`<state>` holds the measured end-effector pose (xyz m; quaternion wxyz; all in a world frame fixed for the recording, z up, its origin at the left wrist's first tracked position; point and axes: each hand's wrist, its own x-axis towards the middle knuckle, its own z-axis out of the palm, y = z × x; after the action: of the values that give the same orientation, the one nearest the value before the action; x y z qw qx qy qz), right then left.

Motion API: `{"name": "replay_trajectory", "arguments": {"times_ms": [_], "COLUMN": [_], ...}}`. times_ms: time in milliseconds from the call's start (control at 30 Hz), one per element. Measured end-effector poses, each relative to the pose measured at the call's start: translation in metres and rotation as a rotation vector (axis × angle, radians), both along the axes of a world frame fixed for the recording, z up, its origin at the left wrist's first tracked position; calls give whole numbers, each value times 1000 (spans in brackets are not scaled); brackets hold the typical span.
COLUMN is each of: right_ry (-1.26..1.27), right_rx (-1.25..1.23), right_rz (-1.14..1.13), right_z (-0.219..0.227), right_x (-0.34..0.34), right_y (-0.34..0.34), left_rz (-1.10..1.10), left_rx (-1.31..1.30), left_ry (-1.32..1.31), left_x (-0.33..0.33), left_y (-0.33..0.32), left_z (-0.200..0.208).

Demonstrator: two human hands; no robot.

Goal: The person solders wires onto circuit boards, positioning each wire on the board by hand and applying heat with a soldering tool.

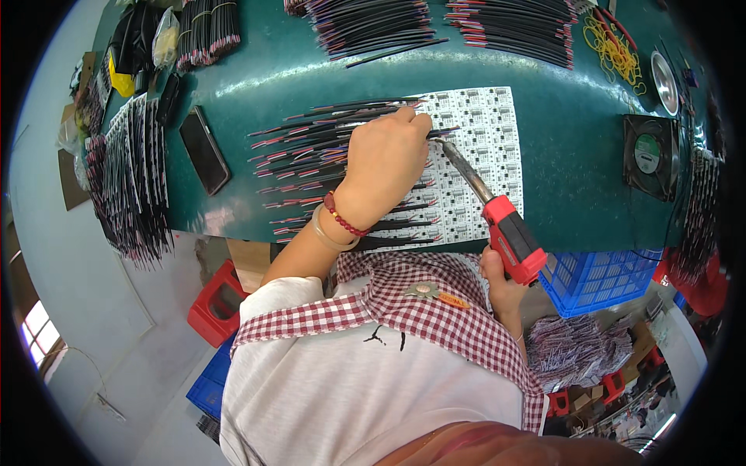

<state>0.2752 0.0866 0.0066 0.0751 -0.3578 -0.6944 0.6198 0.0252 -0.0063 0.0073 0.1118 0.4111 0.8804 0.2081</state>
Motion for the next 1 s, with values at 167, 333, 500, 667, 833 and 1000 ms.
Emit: {"name": "replay_trajectory", "arguments": {"times_ms": [167,333,500,667,833,1000], "right_ry": [16,156,174,221,270,196], "right_rx": [6,-139,-222,-311,-336,-330], "right_rz": [-33,-159,-238,-250,-284,-175], "right_z": [4,16,18,17,15,13], "right_x": [-3,-3,1,8,14,10], "right_y": [-3,-1,-2,-1,0,0], "left_rz": [-6,-15,-42,-82,176,105], "left_rx": [-7,-12,-41,26,258,126], "left_ry": [11,42,23,-65,41,-145], "left_x": [0,0,-1,-6,4,22], "left_y": [1,1,-2,-11,-9,-12], "left_z": [-2,-1,2,4,30,5]}}
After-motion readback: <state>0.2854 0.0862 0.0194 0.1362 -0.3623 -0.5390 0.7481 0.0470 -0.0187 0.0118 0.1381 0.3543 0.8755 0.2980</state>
